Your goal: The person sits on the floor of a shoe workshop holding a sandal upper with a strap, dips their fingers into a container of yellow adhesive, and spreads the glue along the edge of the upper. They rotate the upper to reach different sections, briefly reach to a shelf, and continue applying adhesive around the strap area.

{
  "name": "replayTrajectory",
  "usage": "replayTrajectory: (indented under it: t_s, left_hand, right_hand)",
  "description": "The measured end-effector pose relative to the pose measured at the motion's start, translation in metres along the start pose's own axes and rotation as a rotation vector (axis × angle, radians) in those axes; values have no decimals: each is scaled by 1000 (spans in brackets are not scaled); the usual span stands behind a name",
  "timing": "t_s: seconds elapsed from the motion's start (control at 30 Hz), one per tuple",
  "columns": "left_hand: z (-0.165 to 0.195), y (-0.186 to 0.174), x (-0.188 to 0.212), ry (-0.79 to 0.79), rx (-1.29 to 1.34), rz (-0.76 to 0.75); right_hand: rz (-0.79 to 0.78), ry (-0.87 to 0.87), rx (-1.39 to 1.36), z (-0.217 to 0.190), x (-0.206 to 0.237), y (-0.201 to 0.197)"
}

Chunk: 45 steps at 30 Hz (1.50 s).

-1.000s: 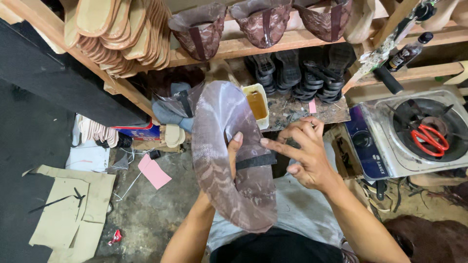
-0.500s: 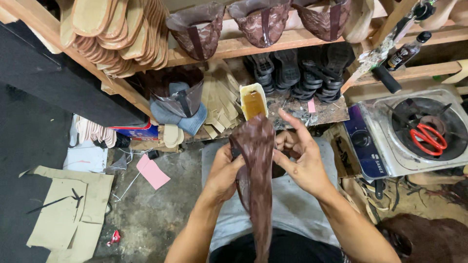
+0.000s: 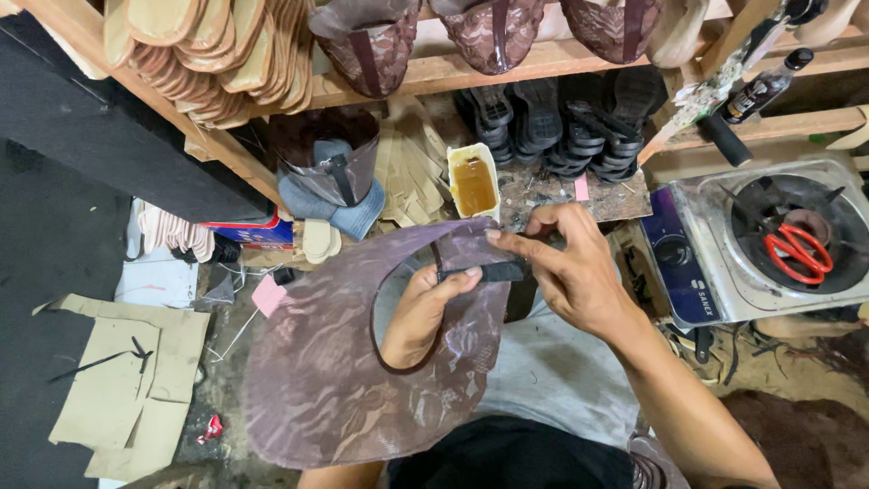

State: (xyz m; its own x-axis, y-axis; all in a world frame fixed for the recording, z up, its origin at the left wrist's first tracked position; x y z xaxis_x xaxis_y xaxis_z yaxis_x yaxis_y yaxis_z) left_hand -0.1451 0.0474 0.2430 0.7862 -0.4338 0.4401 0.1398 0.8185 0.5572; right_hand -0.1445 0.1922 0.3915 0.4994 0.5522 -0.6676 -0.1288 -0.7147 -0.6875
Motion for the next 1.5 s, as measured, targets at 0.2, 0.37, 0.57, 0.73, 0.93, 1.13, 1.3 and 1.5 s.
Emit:
replayTrajectory:
  t_s: [0.2,0.37,0.57,0.73,0.93,1.13,1.3,1.5]
  left_hand:
    - [21,4,19,141,54,143]
    - [17,-1,7,101,35,75]
    - [11,-21,-3,163,11,95]
    - [22,-38,4,318,58,230]
    - [11,-76,21,385,-168,550]
    - [-20,-127,-2,414,-21,412]
    - [5,-130,18,659,-163,361]
    - [43,-69,52,451,-334,341]
  right_hand:
    - [-22,13,-22,1,3,3]
    - [-6,-45,43,-8,4,0]
    - [-51,-116,115,-10,3,8]
    - [-23,94,-12,50,8,28]
    - [-395,128,287,126,2,137]
    - [-559,-3,434,133,-17,189]
    - [-372,37,369,107,-21,134]
    - [-1,182,-325,50,-11,44]
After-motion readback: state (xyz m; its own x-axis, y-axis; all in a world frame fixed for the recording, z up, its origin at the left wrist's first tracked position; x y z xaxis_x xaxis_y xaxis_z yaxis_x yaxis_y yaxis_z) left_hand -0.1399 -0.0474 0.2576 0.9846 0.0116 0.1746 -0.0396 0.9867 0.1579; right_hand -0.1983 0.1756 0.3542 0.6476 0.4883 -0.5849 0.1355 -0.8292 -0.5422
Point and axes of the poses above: each hand's wrist, its own x-axis away from the middle knuckle, its own y-axis out of the palm, z = x × y, the point moved 10 cm from there along -x, towards the middle knuckle, and after that the axes turned 14 degrees about -y, right-handed, at the moved point
